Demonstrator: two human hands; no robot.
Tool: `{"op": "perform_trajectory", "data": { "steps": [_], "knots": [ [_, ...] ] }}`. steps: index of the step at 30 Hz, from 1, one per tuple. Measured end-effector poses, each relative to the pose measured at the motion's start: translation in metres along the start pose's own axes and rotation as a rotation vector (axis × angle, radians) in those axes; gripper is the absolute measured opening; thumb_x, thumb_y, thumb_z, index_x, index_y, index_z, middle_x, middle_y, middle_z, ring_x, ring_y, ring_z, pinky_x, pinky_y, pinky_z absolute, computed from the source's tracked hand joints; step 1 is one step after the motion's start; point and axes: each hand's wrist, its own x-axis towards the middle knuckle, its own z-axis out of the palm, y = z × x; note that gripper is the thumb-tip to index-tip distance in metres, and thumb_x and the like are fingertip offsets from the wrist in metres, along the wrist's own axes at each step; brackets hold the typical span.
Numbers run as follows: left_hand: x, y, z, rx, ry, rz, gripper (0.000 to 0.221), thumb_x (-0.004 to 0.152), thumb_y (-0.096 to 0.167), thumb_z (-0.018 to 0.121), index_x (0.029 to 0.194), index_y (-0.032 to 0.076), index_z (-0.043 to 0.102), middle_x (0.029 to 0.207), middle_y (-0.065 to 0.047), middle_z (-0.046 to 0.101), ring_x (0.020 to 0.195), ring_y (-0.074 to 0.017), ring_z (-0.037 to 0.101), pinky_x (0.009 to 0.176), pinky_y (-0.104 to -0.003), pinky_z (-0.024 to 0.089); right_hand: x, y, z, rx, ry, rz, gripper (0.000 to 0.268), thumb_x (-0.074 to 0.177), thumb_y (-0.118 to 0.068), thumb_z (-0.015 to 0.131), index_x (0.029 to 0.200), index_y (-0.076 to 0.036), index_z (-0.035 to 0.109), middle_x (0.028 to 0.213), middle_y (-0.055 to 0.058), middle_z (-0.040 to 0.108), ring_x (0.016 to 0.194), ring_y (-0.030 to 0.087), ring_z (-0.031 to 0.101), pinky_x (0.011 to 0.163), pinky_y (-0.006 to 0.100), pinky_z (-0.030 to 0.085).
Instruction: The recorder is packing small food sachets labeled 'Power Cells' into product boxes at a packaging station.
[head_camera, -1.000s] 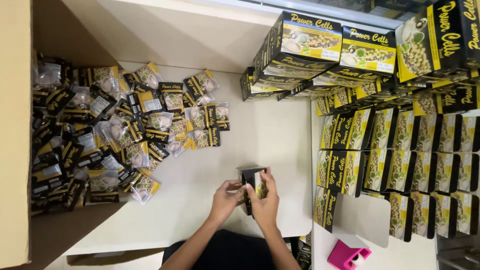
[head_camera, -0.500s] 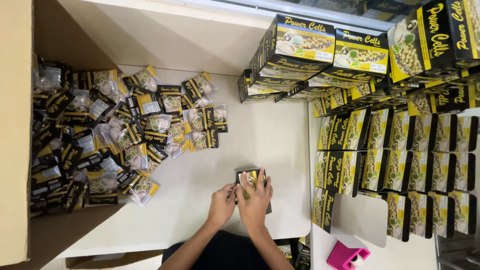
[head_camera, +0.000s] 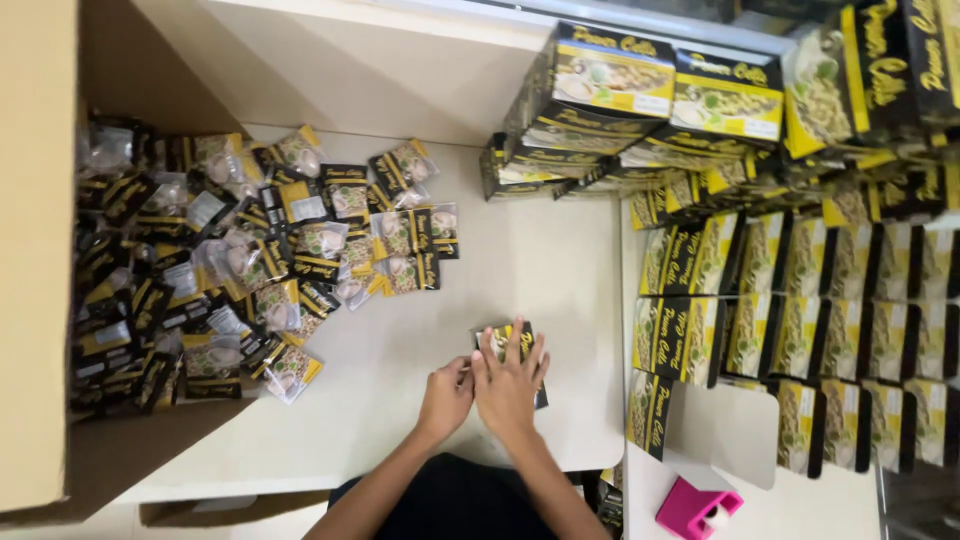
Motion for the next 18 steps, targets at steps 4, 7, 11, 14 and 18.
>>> {"op": "perform_trajectory", "data": {
  "steps": [4,7,11,14,18],
  "knots": [
    [0.005,-0.002,0.008,-0.093,-0.018,-0.049,0.028,0.100,0.014,0.056,0.118,-0.004,0.068,0.093,-0.020,0.079,0.079,-0.0209,0.079,0.070,-0.034,0.064,-0.022,0.044,0.002,0.318,0.039,-0.018,0.043,0.100,-0.020,0.059,0.141,-0.011,0.068,0.164,0.030,0.027,0.149,0.059,0.018,0.114,0.073,0.007],
    [0.005,-0.005,0.011,-0.131,0.029,-0.051,0.030,0.101,0.016,0.058,0.119,-0.005,0.069,0.091,-0.018,0.080,0.081,-0.0179,0.078,0.069,-0.034,0.065,-0.051,0.035,-0.028,0.361,0.216,-0.001,0.032,0.099,-0.023,0.067,0.130,-0.013,0.068,0.163,0.021,0.043,0.154,0.048,0.038,0.128,0.061,0.022],
    [0.002,0.001,0.007,-0.170,0.008,-0.071,0.032,0.100,0.017,0.059,0.120,-0.006,0.068,0.090,-0.017,0.079,0.078,-0.0158,0.075,0.068,-0.032,0.065,-0.064,0.025,-0.030,0.307,0.048,-0.080,0.048,0.080,-0.021,0.079,0.126,-0.010,0.072,0.154,0.029,0.040,0.141,0.054,0.036,0.113,0.055,0.034],
    [0.002,0.001,0.007,-0.186,-0.003,-0.070,0.033,0.100,0.018,0.060,0.121,-0.007,0.068,0.091,-0.017,0.079,0.078,-0.0147,0.075,0.068,-0.032,0.066,-0.067,0.027,-0.020,0.248,0.123,-0.127,0.040,0.082,-0.018,0.076,0.121,-0.010,0.077,0.155,0.028,0.042,0.140,0.056,0.037,0.111,0.056,0.037],
    [0.002,-0.006,0.008,-0.247,-0.012,-0.079,0.035,0.101,0.020,0.060,0.125,-0.005,0.068,0.096,-0.016,0.080,0.083,-0.0129,0.074,0.072,-0.031,0.066,-0.067,0.024,-0.004,0.082,0.116,-0.213,0.041,0.082,-0.016,0.072,0.122,-0.008,0.073,0.157,0.029,0.036,0.139,0.061,0.033,0.108,0.064,0.035]
  ]
}}
